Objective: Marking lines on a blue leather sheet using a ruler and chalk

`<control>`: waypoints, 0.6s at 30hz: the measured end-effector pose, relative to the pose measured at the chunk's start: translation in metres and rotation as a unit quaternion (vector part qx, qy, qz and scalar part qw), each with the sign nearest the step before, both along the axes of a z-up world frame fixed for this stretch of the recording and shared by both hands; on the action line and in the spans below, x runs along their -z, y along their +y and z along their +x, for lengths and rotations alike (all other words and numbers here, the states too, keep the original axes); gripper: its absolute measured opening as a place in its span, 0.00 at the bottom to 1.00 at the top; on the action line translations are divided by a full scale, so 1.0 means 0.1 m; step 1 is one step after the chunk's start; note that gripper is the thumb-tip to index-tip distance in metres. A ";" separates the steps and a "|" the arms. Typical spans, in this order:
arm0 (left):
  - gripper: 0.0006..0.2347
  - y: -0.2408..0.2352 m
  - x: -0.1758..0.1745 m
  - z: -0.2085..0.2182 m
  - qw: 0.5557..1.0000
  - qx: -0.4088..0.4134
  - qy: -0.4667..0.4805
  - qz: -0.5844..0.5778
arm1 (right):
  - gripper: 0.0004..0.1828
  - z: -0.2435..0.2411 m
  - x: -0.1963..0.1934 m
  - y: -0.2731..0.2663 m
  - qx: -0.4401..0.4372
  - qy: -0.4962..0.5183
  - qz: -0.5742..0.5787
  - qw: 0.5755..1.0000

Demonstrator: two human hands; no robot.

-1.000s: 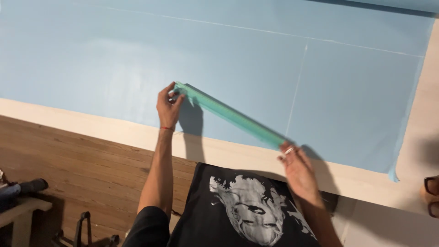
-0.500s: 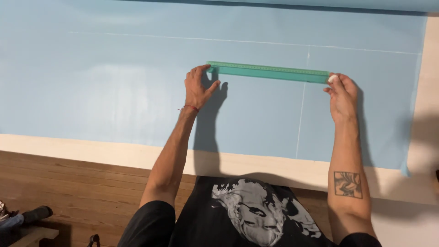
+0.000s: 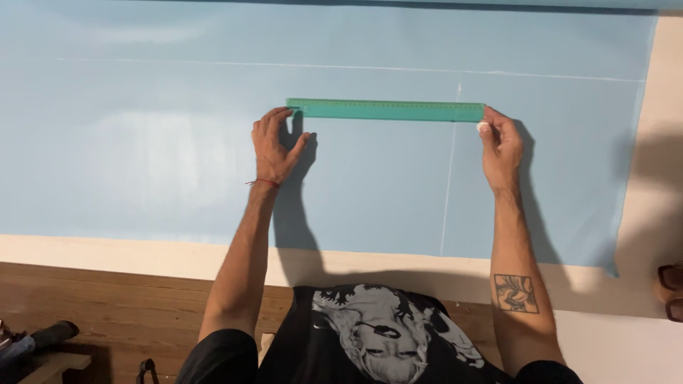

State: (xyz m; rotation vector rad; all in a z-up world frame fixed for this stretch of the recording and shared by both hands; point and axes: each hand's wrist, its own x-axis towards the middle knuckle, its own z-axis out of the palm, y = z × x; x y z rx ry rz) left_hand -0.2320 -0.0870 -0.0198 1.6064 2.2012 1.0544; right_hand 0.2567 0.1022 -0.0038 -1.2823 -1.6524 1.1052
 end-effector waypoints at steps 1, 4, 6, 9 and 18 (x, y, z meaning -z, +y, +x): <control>0.25 0.00 -0.02 0.00 1.000 0.001 0.000 -0.002 | 0.07 -0.02 -0.01 -0.01 0.001 0.000 -0.002 1.000; 0.25 -0.01 -0.08 0.00 1.000 -0.005 -0.011 0.002 | 0.04 -0.10 -0.03 -0.02 -0.003 0.018 0.007 1.000; 0.25 -0.01 -0.11 0.01 1.000 -0.008 -0.016 0.001 | 0.04 -0.12 -0.02 -0.02 -0.002 -0.001 0.005 1.000; 0.24 0.01 -0.12 0.01 1.000 -0.010 -0.009 0.003 | 0.03 -0.18 -0.09 -0.04 0.008 -0.009 0.020 1.000; 0.23 -0.01 -0.03 0.03 0.999 -0.003 0.047 -0.004 | 0.03 -0.24 -0.06 -0.08 0.027 -0.094 0.062 0.993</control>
